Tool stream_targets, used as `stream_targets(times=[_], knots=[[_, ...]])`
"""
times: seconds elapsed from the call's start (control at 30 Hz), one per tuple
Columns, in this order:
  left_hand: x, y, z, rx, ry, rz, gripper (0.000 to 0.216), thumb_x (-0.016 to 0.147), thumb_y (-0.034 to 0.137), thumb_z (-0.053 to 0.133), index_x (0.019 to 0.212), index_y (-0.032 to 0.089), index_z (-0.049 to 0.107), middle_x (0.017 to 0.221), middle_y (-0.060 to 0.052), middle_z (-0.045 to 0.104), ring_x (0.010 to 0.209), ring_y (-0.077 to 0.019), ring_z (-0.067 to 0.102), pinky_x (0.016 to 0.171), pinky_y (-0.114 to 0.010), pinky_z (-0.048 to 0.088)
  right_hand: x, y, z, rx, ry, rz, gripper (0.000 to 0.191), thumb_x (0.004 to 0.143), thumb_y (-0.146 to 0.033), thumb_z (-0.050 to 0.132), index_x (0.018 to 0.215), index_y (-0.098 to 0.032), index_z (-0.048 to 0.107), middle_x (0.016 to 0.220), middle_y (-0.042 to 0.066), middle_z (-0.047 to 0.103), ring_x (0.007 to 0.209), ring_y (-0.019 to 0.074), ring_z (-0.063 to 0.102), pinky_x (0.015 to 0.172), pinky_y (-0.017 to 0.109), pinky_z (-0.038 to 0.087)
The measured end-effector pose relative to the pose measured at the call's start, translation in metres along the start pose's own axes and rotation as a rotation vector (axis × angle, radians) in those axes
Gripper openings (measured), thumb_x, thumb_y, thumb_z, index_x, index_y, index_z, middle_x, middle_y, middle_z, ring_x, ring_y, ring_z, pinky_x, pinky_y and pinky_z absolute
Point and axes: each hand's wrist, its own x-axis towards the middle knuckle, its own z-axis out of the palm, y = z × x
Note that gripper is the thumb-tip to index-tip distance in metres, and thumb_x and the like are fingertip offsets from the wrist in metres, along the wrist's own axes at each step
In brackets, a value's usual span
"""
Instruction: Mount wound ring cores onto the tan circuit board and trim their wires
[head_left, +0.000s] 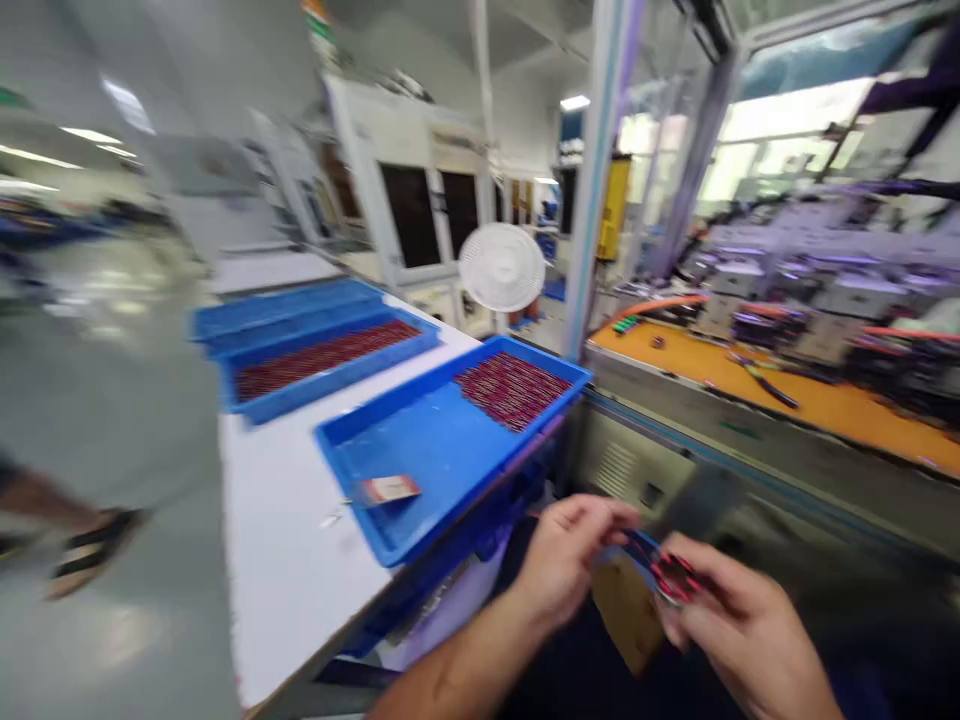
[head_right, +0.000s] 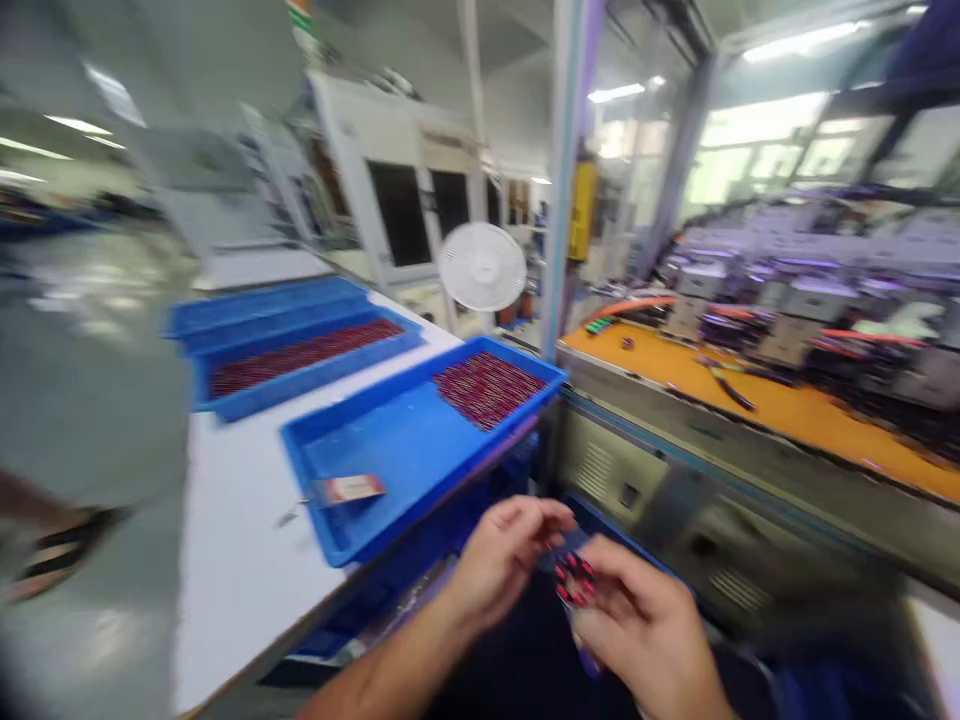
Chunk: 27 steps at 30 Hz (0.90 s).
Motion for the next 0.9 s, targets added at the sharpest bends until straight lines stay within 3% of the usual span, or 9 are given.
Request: stream_targets(times=[0.07, 0.13, 0.17, 0.23, 0.3, 0.47, 0.63, 0.8, 0.9], knots=[[0.005, -0.009, -0.007, 0.056, 0.17, -0.012, 0.055, 0.07, 0.05, 0.081, 0.103, 0.008, 0.067, 0.103, -0.013, 0.068, 0.085, -0.0141, 0.067, 0.072, -0.02, 0.051, 0.015, -0.004, -0.004, -0.424, 0.163, -0.298, 0.023, 0.085, -0.011, 0.065, 0.107, -0.018, 0.062, 0.087, 0.005, 0.062, 0.078, 0.0101, 0.061, 0.069, 0.018, 0.052], [0.004, -0.011, -0.013, 0.15, 0.303, 0.127, 0.055, 0.071, 0.042, 0.082, 0.115, 0.017, 0.061, 0.105, -0.004, 0.066, 0.092, -0.0082, 0.064, 0.08, -0.015, 0.049, 0.024, 0.0, -0.013, -0.748, 0.261, -0.507, 0.031, 0.08, -0.007, 0.068, 0.109, -0.01, 0.058, 0.087, 0.008, 0.062, 0.076, 0.011, 0.058, 0.066, 0.022, 0.05], [0.001, -0.009, -0.015, 0.25, 0.277, 0.243, 0.045, 0.074, 0.031, 0.081, 0.113, 0.02, 0.062, 0.105, -0.001, 0.066, 0.091, -0.0069, 0.063, 0.085, -0.016, 0.049, 0.026, 0.003, -0.017, -0.889, 0.29, -0.585, 0.032, 0.079, -0.007, 0.07, 0.109, -0.008, 0.058, 0.087, 0.009, 0.063, 0.077, 0.0122, 0.059, 0.067, 0.024, 0.05], [-0.012, 0.0, -0.013, 0.755, -0.011, 0.721, 0.031, 0.083, 0.014, 0.07, 0.112, 0.023, 0.062, 0.099, 0.002, 0.064, 0.091, -0.0059, 0.062, 0.085, -0.016, 0.05, 0.024, 0.009, -0.023, -1.053, 0.317, -0.679, 0.037, 0.076, -0.007, 0.073, 0.11, -0.005, 0.057, 0.088, 0.011, 0.064, 0.081, 0.0145, 0.061, 0.071, 0.027, 0.051], [-0.023, 0.011, -0.004, 0.967, -0.178, 0.881, 0.037, 0.084, 0.011, 0.069, 0.118, 0.022, 0.06, 0.105, 0.001, 0.065, 0.096, -0.007, 0.062, 0.087, -0.017, 0.051, 0.021, 0.012, -0.025, -1.098, 0.3, -0.728, 0.04, 0.074, -0.005, 0.075, 0.11, -0.003, 0.057, 0.089, 0.012, 0.064, 0.084, 0.0162, 0.06, 0.072, 0.029, 0.052], [-0.022, 0.02, 0.017, 0.969, -0.233, 0.739, 0.043, 0.086, 0.021, 0.069, 0.126, 0.025, 0.054, 0.106, 0.004, 0.064, 0.089, -0.0046, 0.061, 0.082, -0.016, 0.052, 0.016, 0.012, -0.026, -1.158, 0.215, -0.799, 0.033, 0.076, -0.003, 0.071, 0.105, 0.003, 0.058, 0.087, 0.016, 0.063, 0.084, 0.02, 0.059, 0.068, 0.034, 0.053], [-0.011, 0.021, 0.017, 0.867, -0.314, 0.616, 0.036, 0.086, 0.018, 0.069, 0.119, 0.029, 0.058, 0.1, 0.008, 0.065, 0.085, -0.0026, 0.06, 0.079, -0.014, 0.051, 0.011, 0.012, -0.026, -1.144, 0.19, -0.803, 0.029, 0.078, -0.002, 0.068, 0.104, 0.002, 0.057, 0.087, 0.016, 0.062, 0.085, 0.0209, 0.058, 0.068, 0.034, 0.052], [-0.01, 0.023, 0.012, 0.904, -0.343, 0.672, 0.039, 0.087, 0.013, 0.067, 0.121, 0.029, 0.058, 0.111, 0.005, 0.063, 0.096, -0.0044, 0.059, 0.087, -0.016, 0.05, 0.01, 0.004, -0.02, -0.802, 0.208, -0.554, 0.036, 0.079, -0.013, 0.073, 0.11, -0.004, 0.057, 0.094, 0.013, 0.061, 0.087, 0.0149, 0.058, 0.072, 0.027, 0.05], [-0.011, 0.022, 0.009, 0.893, -0.388, 0.662, 0.042, 0.088, 0.01, 0.064, 0.125, 0.028, 0.057, 0.114, 0.001, 0.06, 0.098, -0.0057, 0.058, 0.086, -0.017, 0.05, 0.012, -0.001, -0.015, -0.605, 0.202, -0.477, 0.025, 0.082, -0.007, 0.067, 0.105, -0.007, 0.06, 0.089, 0.009, 0.059, 0.081, 0.0112, 0.057, 0.067, 0.023, 0.049]])
